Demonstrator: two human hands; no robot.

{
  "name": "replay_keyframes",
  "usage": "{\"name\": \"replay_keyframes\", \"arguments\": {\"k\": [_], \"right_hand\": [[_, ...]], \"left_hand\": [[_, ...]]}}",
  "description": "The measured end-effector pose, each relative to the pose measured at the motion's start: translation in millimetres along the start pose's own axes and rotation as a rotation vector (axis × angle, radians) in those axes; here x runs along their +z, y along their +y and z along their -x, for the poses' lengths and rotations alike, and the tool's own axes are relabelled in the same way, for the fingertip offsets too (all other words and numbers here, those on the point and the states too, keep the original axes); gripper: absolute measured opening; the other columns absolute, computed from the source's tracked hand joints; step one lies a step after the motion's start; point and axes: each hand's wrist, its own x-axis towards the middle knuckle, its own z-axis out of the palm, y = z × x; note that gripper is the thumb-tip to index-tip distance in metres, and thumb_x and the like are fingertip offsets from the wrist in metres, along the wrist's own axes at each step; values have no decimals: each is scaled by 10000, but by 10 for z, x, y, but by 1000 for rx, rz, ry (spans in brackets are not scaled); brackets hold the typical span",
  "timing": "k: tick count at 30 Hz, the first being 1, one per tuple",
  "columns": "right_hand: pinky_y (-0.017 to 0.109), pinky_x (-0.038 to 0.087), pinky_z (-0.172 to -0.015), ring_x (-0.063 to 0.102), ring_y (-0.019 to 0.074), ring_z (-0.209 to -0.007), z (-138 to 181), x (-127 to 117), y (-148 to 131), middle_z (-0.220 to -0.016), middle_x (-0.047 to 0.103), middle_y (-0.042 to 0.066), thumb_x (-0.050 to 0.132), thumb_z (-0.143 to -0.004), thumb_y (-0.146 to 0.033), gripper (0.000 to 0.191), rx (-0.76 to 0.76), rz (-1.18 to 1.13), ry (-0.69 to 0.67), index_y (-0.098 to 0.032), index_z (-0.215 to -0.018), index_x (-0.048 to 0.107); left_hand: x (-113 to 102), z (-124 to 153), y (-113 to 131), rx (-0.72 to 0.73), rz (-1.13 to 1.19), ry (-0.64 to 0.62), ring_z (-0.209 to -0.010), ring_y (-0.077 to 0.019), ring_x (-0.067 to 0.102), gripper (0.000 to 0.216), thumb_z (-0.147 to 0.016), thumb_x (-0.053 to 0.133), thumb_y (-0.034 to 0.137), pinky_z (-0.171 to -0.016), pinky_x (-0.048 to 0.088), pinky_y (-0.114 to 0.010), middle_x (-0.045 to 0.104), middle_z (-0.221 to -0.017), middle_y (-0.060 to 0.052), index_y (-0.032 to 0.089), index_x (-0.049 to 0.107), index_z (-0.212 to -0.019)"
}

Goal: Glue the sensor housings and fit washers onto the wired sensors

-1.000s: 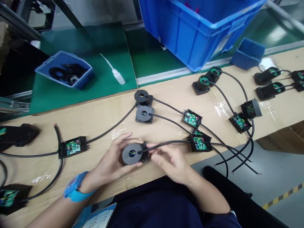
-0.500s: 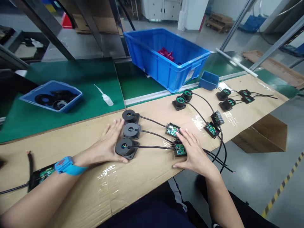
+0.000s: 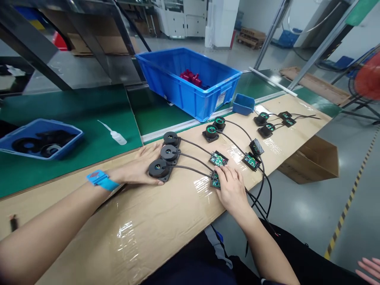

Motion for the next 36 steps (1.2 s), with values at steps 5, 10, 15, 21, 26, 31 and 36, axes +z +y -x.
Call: {"name": "replay_keyframes", "arguments": {"k": [5, 10, 15, 21, 26, 31, 36], "right_hand": [[536, 458, -1009, 590, 383, -1194, -156, 32, -40, -1273, 647, 220, 585, -972, -287, 485, 86, 62, 112, -99, -1414, 516], [504, 498, -843, 601, 372, -1034, -58, 78, -326, -1277, 642, 242, 530, -1021, -506, 671, 35, 137, 116, -65, -1516, 426], [487, 516, -805, 620, 350, -989, 42, 143, -335, -1250, 683, 215, 395, -1068, -407, 494, -132, 150, 77, -78, -1391, 572], [675, 476, -933, 595, 505, -1199, -87, 67, -477, -1432, 582, 270, 588, -1009, -468, 545, -48, 50, 370, -132, -1439, 584], [482, 492, -1010, 649, 327, -1142, -28, -19, -1425, -1233, 685, 150, 572, -1035, -384, 378, -594, -466, 153, -204, -1368, 585], [541, 358, -1168, 502, 362, -1376, -521, 344, -2425, -1473, 578, 189, 525, -1001, -311, 443, -681, -582, -263, -150, -1414, 551], [590, 388, -1081, 585, 386, -1185, -1009, 520, -2860, -1183, 676, 224, 526, -947, -318, 231, -555, -613, -382, -152, -1049, 650]], "left_hand": [[-175, -406, -35, -14, -20, -2, -1601, -505, -17, 1251, -757, 660, 783, -1227, 44, -746, 61, -1749, -207, 204, 47, -1680], [-212, -479, -8, -85, -20, 80, -1574, -572, 23, 1180, -786, 688, 755, -1180, 114, -794, 139, -1724, -270, 211, 137, -1676], [-245, 108, 220, -125, -35, 189, -1603, -464, 154, 1134, -763, 806, 665, -1272, 158, -646, 223, -1728, -198, 241, 251, -1656], [-380, 1894, 105, -352, -108, 447, -1559, -295, 350, 725, -915, 674, 617, -1270, 288, -458, 377, -1691, -56, 327, 462, -1545], [-14, 3741, 14, -849, -178, 752, -1034, -301, 686, 460, -1054, 344, 473, -919, 529, -437, 734, -1106, -146, 171, 657, -1205], [841, 4211, 442, -896, -236, 718, -900, -318, 665, 431, -981, 510, 577, -800, 495, -435, 718, -955, -131, 196, 710, -971], [1410, 3886, 648, -772, -278, 745, -1240, -357, 586, 185, -1012, 555, 317, -995, 400, -509, 708, -1249, -122, 243, 711, -1080]]}}
